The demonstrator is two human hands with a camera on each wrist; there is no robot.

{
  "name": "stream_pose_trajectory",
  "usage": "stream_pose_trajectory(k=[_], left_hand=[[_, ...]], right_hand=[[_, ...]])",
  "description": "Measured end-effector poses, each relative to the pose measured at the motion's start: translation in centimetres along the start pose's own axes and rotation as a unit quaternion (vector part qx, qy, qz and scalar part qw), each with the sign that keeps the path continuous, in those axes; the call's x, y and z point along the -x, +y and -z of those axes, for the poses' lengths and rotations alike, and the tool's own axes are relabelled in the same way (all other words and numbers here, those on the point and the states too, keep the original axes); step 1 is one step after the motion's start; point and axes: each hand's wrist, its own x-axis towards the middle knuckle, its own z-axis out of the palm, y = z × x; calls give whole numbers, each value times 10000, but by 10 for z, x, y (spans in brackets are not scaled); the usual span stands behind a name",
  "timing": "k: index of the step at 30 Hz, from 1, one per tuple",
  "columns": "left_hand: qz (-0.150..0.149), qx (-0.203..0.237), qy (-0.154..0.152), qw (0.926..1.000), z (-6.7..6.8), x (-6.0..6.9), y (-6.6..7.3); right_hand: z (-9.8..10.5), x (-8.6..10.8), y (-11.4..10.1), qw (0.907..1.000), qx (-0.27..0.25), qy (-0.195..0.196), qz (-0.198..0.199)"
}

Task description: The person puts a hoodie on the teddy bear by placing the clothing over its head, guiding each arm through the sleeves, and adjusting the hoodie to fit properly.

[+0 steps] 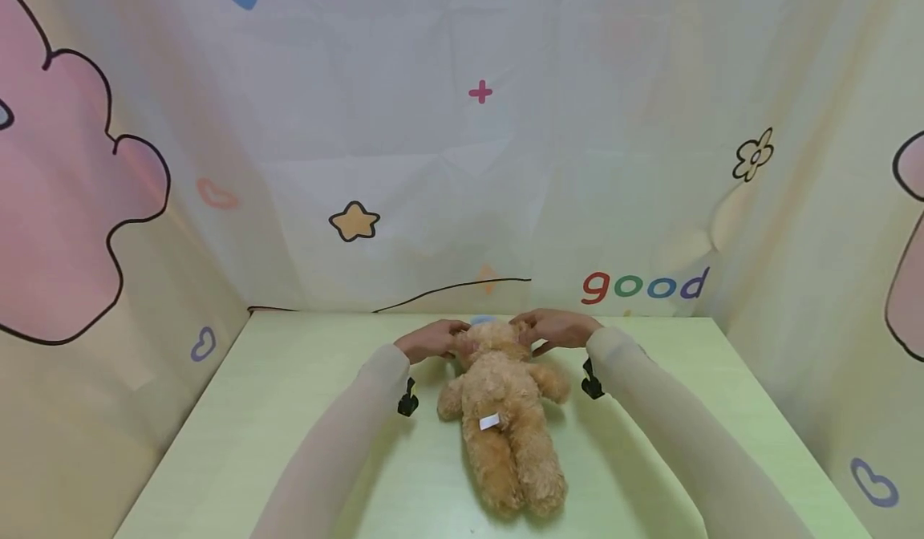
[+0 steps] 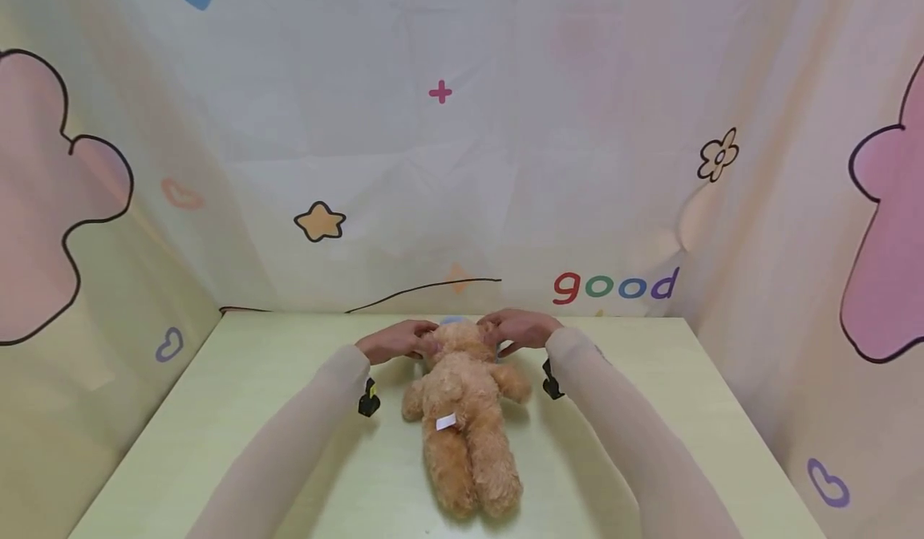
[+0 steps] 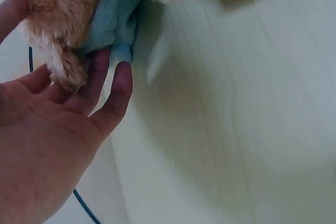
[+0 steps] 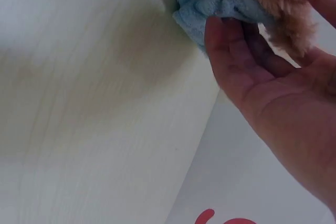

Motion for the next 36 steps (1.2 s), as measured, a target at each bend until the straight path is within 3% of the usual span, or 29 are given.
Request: stream_pose_trajectory(k=[12, 19, 31, 36], left_hand=[[27, 302, 131, 9995, -10, -4, 6], [111, -162, 156, 9997, -14, -4, 12], [-316, -507, 475, 9971, -21, -2, 16], [-597, -870, 885, 9905, -27, -2, 19]], right_hand=[[-10, -1, -1, 9962, 742, 407, 183], [-14, -2, 2, 9933, 949, 562, 335], [-23, 5, -2, 9849, 1215, 957, 774], [-26, 2, 1, 9707, 1635, 1338, 1149]])
